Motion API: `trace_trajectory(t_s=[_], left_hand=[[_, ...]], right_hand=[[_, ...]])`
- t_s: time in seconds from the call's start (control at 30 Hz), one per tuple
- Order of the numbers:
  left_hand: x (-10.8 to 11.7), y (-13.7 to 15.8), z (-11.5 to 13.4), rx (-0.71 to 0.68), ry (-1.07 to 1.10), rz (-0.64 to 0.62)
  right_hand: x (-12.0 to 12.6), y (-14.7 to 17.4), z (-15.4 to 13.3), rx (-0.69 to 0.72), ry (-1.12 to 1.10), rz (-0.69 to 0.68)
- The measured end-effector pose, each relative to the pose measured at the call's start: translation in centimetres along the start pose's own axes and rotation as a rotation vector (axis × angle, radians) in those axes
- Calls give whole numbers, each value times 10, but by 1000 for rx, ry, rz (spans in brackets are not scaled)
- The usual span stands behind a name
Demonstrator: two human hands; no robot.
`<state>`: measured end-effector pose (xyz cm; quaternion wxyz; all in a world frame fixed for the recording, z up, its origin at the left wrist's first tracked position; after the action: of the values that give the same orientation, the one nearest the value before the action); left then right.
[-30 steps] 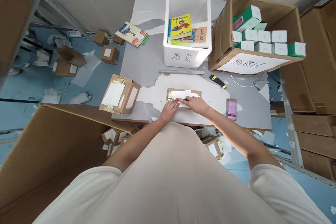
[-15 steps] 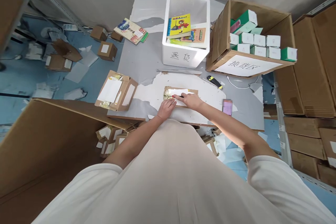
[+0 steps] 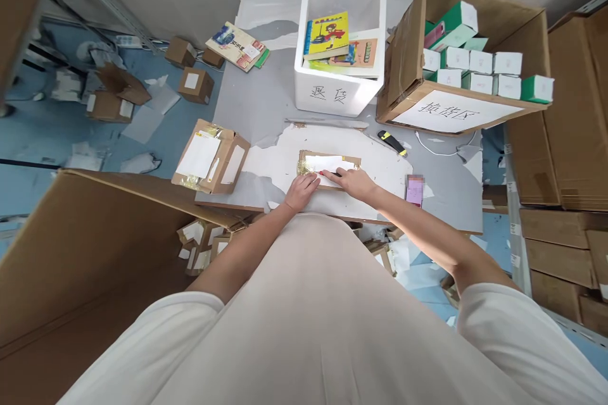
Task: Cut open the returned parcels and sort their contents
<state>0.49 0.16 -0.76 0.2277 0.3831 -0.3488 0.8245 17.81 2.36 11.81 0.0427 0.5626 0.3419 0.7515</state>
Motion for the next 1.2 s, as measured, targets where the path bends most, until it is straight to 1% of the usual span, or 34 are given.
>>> trace_trajectory(t_s=[0.23,0.4,0.5,0.6,0.73,0.83,0.97,1.0,1.07,1.13,1.2], left_hand=[[1,1,1,-23,-56,-3],[3,1,4,-25,-86,-7],[4,0,5,2,-44,-18],[3,1,5,42,-3,-14],[2,1,4,59,-18,-15],[2,0,2,57,-27,-16],[7,-2,4,25,-56,-27],[9,-2,7,19,-61,-32],[15,-2,12,26,-64,-45],[21,-5,17,46,-74,-71],[26,-13,20,58,-95,-109]], right_hand=[[8,-4,-7,14,11,9],[3,13,10,-23,27,-5],[-5,27,30,-73,33,-52],[-19,48,54,-108,54,-89],[-41,81,85,-177,50,-95],[-52,98,94,-213,44,-92],[-60,115,93,-245,19,-66],[-64,119,93,-256,-8,-59],[-74,128,92,-324,-112,-29],[-87,133,90,-418,-296,47],[-100,132,84,-483,-551,150]])
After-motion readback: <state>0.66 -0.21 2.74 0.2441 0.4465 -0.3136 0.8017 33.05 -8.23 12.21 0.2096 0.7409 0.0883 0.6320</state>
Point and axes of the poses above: each hand's wrist, its own y-axis away from the middle knuckle, its own x-axis out of the back of the hand, z = x × y, the point moved 3 cm from there along -y, towards the middle knuckle, and after that the axes turned 9 degrees about -x, right-handed, at the moved point
